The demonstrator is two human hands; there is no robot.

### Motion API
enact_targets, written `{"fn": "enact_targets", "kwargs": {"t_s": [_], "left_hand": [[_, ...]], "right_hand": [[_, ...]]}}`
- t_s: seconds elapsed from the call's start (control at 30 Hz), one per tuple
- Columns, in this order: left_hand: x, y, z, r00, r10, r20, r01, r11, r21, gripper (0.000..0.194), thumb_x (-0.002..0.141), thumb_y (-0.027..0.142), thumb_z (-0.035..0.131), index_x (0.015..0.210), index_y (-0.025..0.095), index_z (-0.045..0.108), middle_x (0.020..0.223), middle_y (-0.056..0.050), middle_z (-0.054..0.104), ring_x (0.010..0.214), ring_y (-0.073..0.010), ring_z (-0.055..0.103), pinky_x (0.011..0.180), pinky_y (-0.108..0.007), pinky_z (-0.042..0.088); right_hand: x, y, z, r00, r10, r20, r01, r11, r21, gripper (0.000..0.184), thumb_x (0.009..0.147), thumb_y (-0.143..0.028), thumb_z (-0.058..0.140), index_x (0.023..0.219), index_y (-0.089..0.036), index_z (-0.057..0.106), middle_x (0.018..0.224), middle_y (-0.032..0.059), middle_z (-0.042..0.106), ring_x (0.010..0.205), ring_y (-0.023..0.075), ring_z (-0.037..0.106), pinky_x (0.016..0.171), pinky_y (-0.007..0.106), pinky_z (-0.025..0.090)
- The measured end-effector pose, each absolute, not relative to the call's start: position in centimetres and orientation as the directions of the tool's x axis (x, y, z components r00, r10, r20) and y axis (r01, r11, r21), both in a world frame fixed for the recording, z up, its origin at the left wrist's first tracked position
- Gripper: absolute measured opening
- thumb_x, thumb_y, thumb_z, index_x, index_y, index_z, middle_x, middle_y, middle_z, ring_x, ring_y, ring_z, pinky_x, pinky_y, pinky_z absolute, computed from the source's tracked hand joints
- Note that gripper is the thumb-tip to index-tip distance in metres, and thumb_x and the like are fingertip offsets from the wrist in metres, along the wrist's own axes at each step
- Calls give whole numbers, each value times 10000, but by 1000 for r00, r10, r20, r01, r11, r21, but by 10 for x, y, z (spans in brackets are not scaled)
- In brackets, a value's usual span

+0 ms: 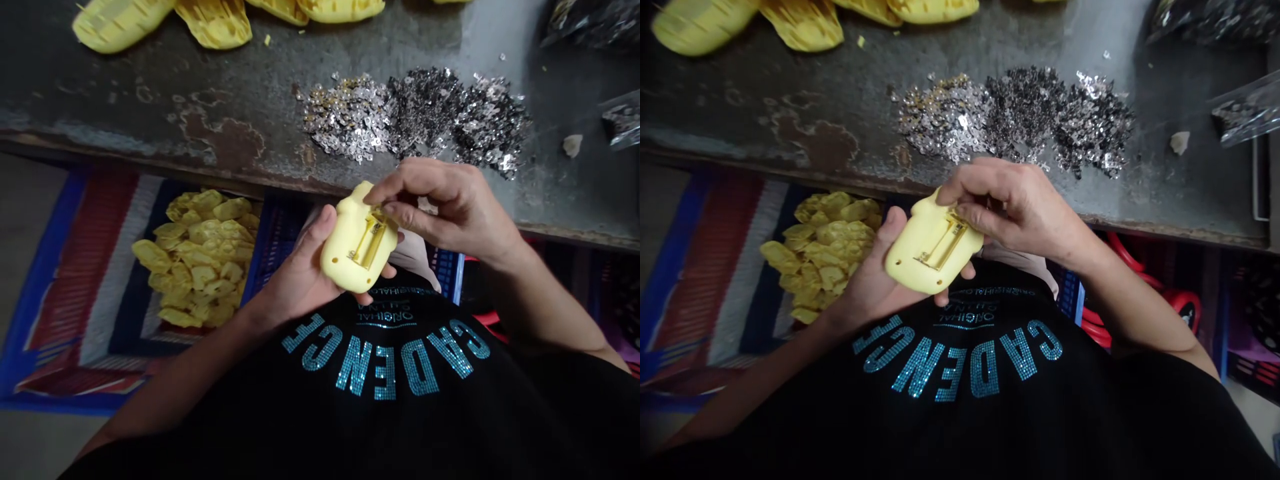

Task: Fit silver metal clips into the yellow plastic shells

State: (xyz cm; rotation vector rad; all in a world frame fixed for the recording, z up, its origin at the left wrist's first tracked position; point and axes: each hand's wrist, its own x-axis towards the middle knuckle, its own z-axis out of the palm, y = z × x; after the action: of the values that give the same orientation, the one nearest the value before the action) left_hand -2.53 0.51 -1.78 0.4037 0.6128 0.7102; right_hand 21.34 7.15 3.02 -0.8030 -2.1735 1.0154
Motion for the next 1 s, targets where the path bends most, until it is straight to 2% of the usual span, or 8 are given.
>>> {"fn": "enact_targets", "kwargs": {"t_s": [0.07, 0.27, 0.37, 0.53, 0.67, 0.83, 0.93, 1.0], "left_hand": [[-24, 3, -16, 598, 702, -387, -471, 699, 538, 778, 947, 771, 858, 1472, 217, 708, 1256, -113, 862, 909, -338, 908, 455, -279, 666], [-19, -1, -11, 574, 706, -414, -432, 692, 579, 779, 939, 776, 855, 1458, 211, 720, 1244, -125, 864, 927, -346, 913, 454, -266, 659], [-18, -4, -9, 568, 709, -418, -422, 687, 592, 756, 956, 767, 849, 1470, 233, 699, 1268, -116, 864, 976, -358, 916, 481, -261, 671], [-15, -9, -8, 533, 737, -416, -429, 659, 618, 761, 937, 764, 881, 1451, 241, 678, 1284, -105, 861, 973, -353, 916, 502, -261, 685], [-14, -10, -7, 533, 733, -422, -433, 665, 608, 782, 950, 785, 855, 1476, 236, 673, 1307, -112, 851, 989, -348, 916, 494, -251, 682], [-14, -8, -6, 551, 719, -423, -443, 682, 582, 776, 958, 775, 848, 1479, 227, 675, 1287, -108, 849, 981, -343, 914, 478, -248, 672], [-14, -6, -7, 552, 722, -416, -451, 679, 580, 771, 937, 770, 870, 1461, 231, 697, 1216, -99, 861, 916, -330, 910, 446, -235, 641], [-13, -6, -7, 548, 724, -419, -449, 678, 582, 764, 932, 765, 877, 1451, 229, 713, 1164, -95, 866, 886, -323, 905, 430, -231, 625]], "right_hand": [[212, 73, 35, -644, 736, 208, 273, 475, -836, 93, 1056, -237, 793, 1140, -269, 766, 943, -15, 822, 782, 145, 731, 701, 287, 607], [213, 73, 49, -617, 779, 117, 343, 399, -850, 274, 986, -441, 928, 992, -292, 698, 910, -36, 805, 787, 161, 702, 695, 303, 582], [215, 74, 55, -636, 764, 112, 370, 429, -824, 316, 927, -419, 981, 947, -321, 682, 891, -43, 802, 768, 165, 681, 671, 305, 552], [211, 69, 63, -629, 770, 108, 454, 477, -753, 242, 951, -222, 858, 962, -299, 629, 930, -57, 798, 784, 148, 705, 693, 295, 526], [207, 61, 64, -591, 800, 98, 480, 447, -755, 293, 955, -313, 905, 907, -326, 617, 892, -41, 798, 805, 180, 730, 705, 318, 550], [212, 47, 53, -496, 853, 161, 504, 434, -747, 219, 1042, -406, 843, 943, -311, 672, 898, -26, 796, 793, 181, 729, 699, 318, 559], [217, 36, 39, -447, 851, 275, 475, 486, -733, 120, 1072, -344, 795, 1002, -279, 722, 936, -20, 812, 751, 166, 723, 699, 326, 568], [220, 29, 29, -435, 825, 361, 458, 548, -700, 60, 1099, -281, 740, 1044, -269, 761, 978, 3, 837, 807, 182, 760, 735, 344, 586]]}}
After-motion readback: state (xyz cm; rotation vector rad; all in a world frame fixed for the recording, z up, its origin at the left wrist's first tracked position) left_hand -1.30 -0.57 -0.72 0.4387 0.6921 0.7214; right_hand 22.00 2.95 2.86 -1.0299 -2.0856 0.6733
